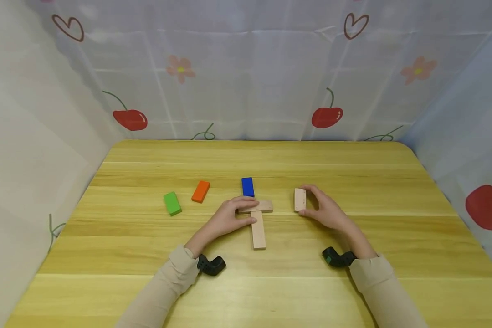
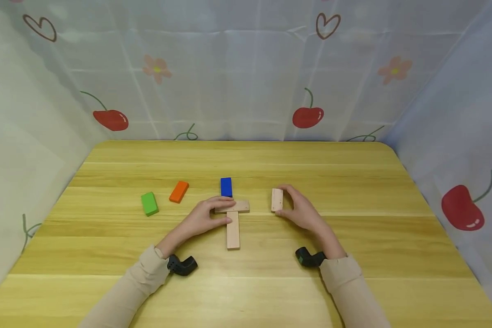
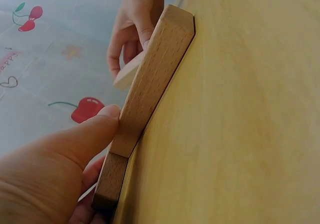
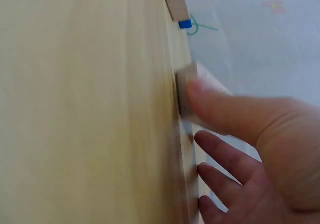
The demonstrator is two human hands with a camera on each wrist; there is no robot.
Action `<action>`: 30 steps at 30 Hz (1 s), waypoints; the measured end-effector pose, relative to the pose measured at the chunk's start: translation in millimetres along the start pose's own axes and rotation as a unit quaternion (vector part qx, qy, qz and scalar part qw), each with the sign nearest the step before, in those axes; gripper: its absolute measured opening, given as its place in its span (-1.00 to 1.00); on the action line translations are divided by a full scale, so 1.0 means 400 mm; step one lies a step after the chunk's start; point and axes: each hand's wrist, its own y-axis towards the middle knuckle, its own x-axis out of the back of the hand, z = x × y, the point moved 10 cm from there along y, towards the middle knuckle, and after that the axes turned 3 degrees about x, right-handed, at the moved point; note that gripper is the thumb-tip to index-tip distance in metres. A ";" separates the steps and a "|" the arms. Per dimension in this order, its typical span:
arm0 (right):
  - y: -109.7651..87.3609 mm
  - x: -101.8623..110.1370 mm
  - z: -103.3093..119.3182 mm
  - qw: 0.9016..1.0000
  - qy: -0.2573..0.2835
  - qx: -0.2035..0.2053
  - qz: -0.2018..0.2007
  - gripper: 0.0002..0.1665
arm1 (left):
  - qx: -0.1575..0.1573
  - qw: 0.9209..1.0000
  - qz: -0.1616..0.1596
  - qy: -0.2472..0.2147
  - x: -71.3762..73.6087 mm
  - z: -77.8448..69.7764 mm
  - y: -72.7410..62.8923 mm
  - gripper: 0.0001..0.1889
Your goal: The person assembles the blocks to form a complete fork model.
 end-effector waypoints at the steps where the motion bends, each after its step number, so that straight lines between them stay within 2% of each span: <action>1: -0.002 0.003 0.001 1.000 0.006 -0.001 -0.012 -0.26 | 0.000 1.000 0.001 0.001 0.000 -0.001 0.000 -0.51; 5: -0.011 0.015 0.001 0.997 0.047 -0.012 -0.056 -0.38 | -0.003 1.000 0.001 0.004 0.001 -0.001 0.001 -0.52; 8: -0.020 0.022 -0.010 0.991 0.094 -0.035 -0.086 -0.48 | -0.004 1.000 0.000 0.001 0.003 -0.003 0.000 -0.52; 13: -0.038 0.018 -0.010 0.979 0.163 -0.064 -0.105 -0.57 | -0.004 1.000 0.003 -0.005 0.002 -0.005 0.000 -0.52; 19: -0.055 -0.048 0.053 0.964 0.250 -0.067 -0.063 -0.58 | -0.004 1.000 -0.002 -0.005 0.007 -0.003 -0.001 -0.52; 25: -0.082 -0.147 0.118 0.943 0.326 -0.061 0.027 -0.55 | -0.003 1.000 0.008 -0.006 0.005 -0.005 0.003 -0.51; 30: -0.110 -0.200 0.144 0.931 0.348 -0.057 0.091 -0.56 | 0.002 1.000 0.019 0.001 -0.003 -0.001 0.007 -0.50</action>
